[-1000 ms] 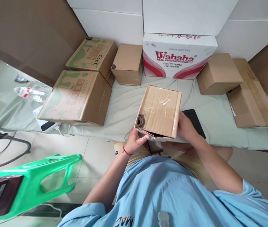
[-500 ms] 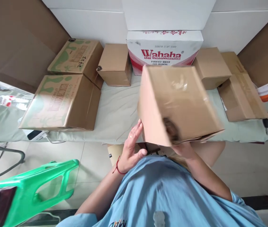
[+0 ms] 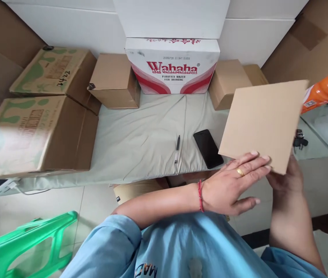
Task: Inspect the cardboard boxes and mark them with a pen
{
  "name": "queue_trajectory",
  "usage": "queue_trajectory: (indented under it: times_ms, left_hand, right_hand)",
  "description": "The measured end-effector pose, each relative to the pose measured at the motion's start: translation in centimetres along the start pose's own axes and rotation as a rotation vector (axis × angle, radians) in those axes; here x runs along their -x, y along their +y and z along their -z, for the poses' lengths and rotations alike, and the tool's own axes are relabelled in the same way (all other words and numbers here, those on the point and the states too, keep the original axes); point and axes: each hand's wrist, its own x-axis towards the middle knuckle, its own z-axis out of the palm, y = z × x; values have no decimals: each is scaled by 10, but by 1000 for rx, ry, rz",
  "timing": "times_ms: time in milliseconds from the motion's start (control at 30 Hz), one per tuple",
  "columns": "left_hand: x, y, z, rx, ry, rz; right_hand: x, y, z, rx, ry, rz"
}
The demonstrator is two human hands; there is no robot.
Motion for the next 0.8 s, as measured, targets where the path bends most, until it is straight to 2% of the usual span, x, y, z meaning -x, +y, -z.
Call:
queue_trajectory:
  times_ms: [67, 133, 267, 300, 367, 433, 467, 500, 567, 700, 800]
  left_hand:
    - [-15, -13, -18, -23, 6, 31]
    - [-28, -29, -30, -38, -5, 68]
    - [-41, -56, -34, -58, -47, 79]
    - [-41, -60, -32, -67, -7, 70]
    - [-36, -62, -26, -110, 185, 118]
    - [-29, -62, -22, -177, 442, 278]
    - [-26, -63, -20, -204, 535, 373]
    - [-24, -66, -19, -213, 576, 452]
    - [-24, -74, -20, -168, 512, 520]
    - [-33, -87, -28, -11, 256, 435]
    - [-31, -86, -20, -20, 238, 377]
  right_hand:
    - [-19, 13, 14, -47, 1, -152]
    - [-34, 25, 17, -91, 65, -259]
    - [-39, 39, 9, -136, 212, -257]
    - [-35, 42, 7, -152, 245, -266]
    - [-21, 48, 6, -185, 298, -321]
    - [-7, 54, 6, -199, 355, -379]
    - [-1, 57, 5, -195, 388, -382]
    - [3, 59, 4, -191, 428, -362]
    - [6, 60, 1, -198, 502, -278]
    - [-2, 51, -11, -256, 551, -133]
    - [-4, 45, -15, -251, 546, -111]
